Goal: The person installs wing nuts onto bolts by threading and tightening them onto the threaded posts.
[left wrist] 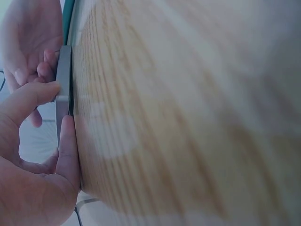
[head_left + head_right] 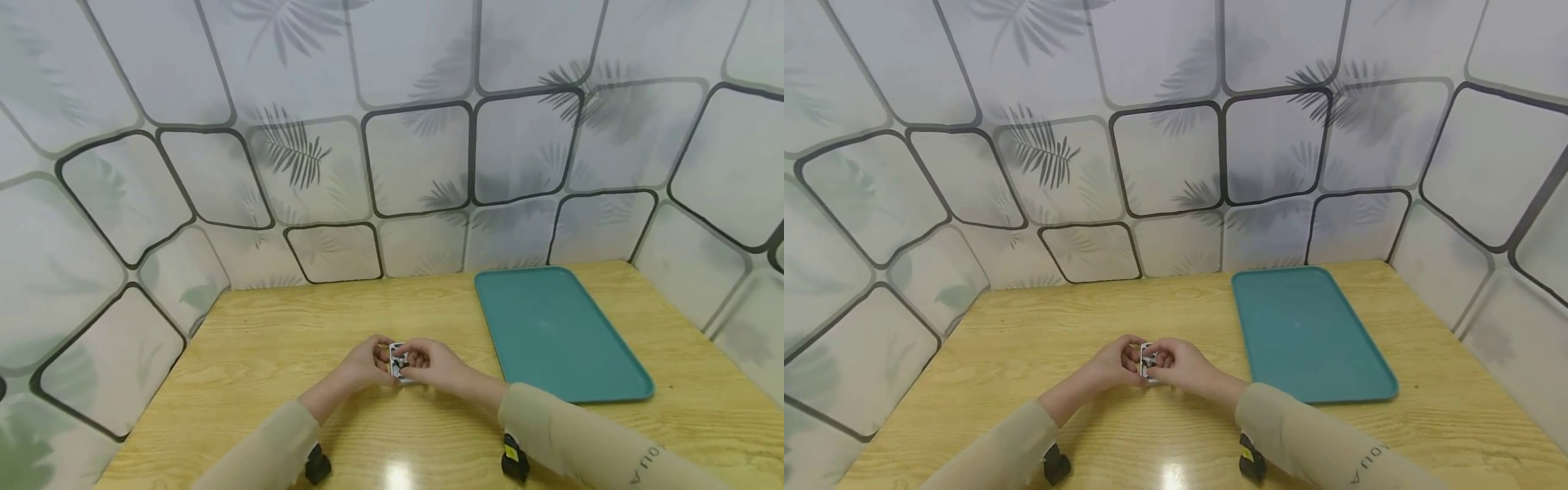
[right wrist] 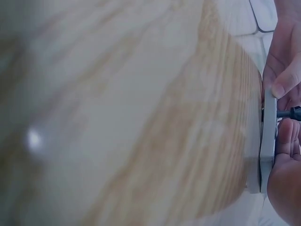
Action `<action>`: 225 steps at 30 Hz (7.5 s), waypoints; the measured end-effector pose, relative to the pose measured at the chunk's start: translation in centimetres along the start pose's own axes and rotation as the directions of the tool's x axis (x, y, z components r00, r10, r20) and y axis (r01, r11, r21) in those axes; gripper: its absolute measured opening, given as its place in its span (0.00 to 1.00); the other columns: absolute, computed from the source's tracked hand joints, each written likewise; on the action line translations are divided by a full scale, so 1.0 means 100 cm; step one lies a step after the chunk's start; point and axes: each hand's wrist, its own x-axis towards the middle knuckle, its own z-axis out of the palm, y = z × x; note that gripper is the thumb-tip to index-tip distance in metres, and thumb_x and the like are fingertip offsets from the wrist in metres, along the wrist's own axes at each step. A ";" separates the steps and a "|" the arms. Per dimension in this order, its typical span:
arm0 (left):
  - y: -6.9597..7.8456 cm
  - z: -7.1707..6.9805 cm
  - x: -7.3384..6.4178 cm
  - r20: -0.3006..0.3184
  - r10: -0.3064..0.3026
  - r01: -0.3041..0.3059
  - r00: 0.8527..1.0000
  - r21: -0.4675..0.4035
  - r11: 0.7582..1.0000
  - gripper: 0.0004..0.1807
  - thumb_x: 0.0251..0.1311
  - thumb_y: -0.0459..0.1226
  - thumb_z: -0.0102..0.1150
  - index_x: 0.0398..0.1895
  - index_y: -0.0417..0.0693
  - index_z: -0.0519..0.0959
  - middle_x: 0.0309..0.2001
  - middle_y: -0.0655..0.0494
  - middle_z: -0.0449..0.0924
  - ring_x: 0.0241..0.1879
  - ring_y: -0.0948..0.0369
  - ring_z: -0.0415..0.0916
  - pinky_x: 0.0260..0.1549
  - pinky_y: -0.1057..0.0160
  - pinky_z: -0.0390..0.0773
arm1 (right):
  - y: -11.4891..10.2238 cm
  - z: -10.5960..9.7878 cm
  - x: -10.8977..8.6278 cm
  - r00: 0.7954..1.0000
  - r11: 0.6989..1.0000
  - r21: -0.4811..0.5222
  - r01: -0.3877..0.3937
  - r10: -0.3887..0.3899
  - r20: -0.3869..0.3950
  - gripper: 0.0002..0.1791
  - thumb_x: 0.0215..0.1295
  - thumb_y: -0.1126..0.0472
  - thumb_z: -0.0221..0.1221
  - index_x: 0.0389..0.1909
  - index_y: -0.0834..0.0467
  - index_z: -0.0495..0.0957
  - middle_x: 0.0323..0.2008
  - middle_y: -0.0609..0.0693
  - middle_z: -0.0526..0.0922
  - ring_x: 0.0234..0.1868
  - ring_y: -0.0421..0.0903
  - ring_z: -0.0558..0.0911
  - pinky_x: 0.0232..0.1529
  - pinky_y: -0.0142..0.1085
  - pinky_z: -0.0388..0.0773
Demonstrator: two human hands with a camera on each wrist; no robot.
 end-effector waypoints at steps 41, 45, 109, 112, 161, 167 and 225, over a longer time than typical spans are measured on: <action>0.000 0.001 0.000 -0.012 0.011 -0.011 1.000 0.014 1.000 0.40 0.48 0.24 0.79 0.68 0.38 0.73 0.43 0.49 0.77 0.38 0.59 0.76 0.38 0.65 0.76 | -0.012 0.006 0.004 0.990 0.993 -0.017 -0.115 0.114 -0.080 0.19 0.79 0.58 0.55 0.62 0.66 0.75 0.32 0.55 0.81 0.27 0.41 0.76 0.28 0.32 0.74; -0.001 0.001 0.001 -0.012 0.027 -0.027 1.000 0.027 0.999 0.41 0.48 0.25 0.79 0.68 0.37 0.73 0.43 0.49 0.78 0.38 0.60 0.77 0.39 0.66 0.77 | -0.010 -0.003 0.004 0.998 0.996 0.054 -0.070 0.069 0.013 0.21 0.75 0.65 0.49 0.64 0.69 0.75 0.33 0.58 0.81 0.28 0.41 0.75 0.32 0.33 0.75; -0.004 0.000 0.000 -0.001 0.016 -0.016 1.000 0.009 1.000 0.41 0.48 0.26 0.79 0.69 0.37 0.72 0.44 0.49 0.77 0.39 0.59 0.75 0.38 0.65 0.76 | -0.017 0.021 0.006 0.955 0.984 -0.020 -0.179 0.169 -0.246 0.13 0.80 0.54 0.57 0.49 0.61 0.79 0.26 0.50 0.78 0.22 0.41 0.71 0.23 0.33 0.69; -0.004 0.000 0.000 -0.009 0.017 -0.017 1.000 0.017 1.000 0.41 0.47 0.25 0.79 0.68 0.37 0.73 0.44 0.49 0.77 0.39 0.59 0.75 0.38 0.65 0.75 | -0.009 0.013 0.006 0.977 0.988 0.083 -0.134 0.146 -0.156 0.13 0.80 0.63 0.50 0.54 0.66 0.77 0.26 0.50 0.76 0.24 0.41 0.72 0.25 0.32 0.71; 0.000 0.000 0.001 -0.011 -0.001 0.002 1.000 0.032 0.999 0.42 0.49 0.25 0.79 0.70 0.38 0.72 0.45 0.48 0.78 0.39 0.59 0.77 0.38 0.63 0.78 | -0.006 0.020 0.007 0.967 0.988 -0.087 -0.127 0.104 -0.233 0.08 0.67 0.64 0.67 0.31 0.59 0.78 0.26 0.48 0.79 0.25 0.40 0.72 0.27 0.29 0.69; 0.000 0.000 0.000 -0.006 0.004 -0.004 1.000 0.019 1.000 0.43 0.49 0.24 0.79 0.70 0.37 0.71 0.44 0.48 0.78 0.38 0.59 0.77 0.38 0.63 0.78 | -0.010 0.023 0.006 0.960 0.980 -0.149 -0.131 0.088 -0.266 0.09 0.67 0.64 0.67 0.29 0.57 0.77 0.25 0.46 0.78 0.25 0.40 0.71 0.25 0.29 0.68; 0.001 0.000 -0.001 -0.007 0.000 0.000 1.000 0.005 1.000 0.43 0.48 0.25 0.79 0.70 0.38 0.72 0.45 0.48 0.78 0.39 0.58 0.76 0.38 0.63 0.77 | 0.005 -0.011 0.009 0.992 0.996 0.077 -0.047 0.037 0.124 0.18 0.73 0.72 0.56 0.60 0.65 0.83 0.33 0.47 0.80 0.28 0.38 0.73 0.29 0.28 0.73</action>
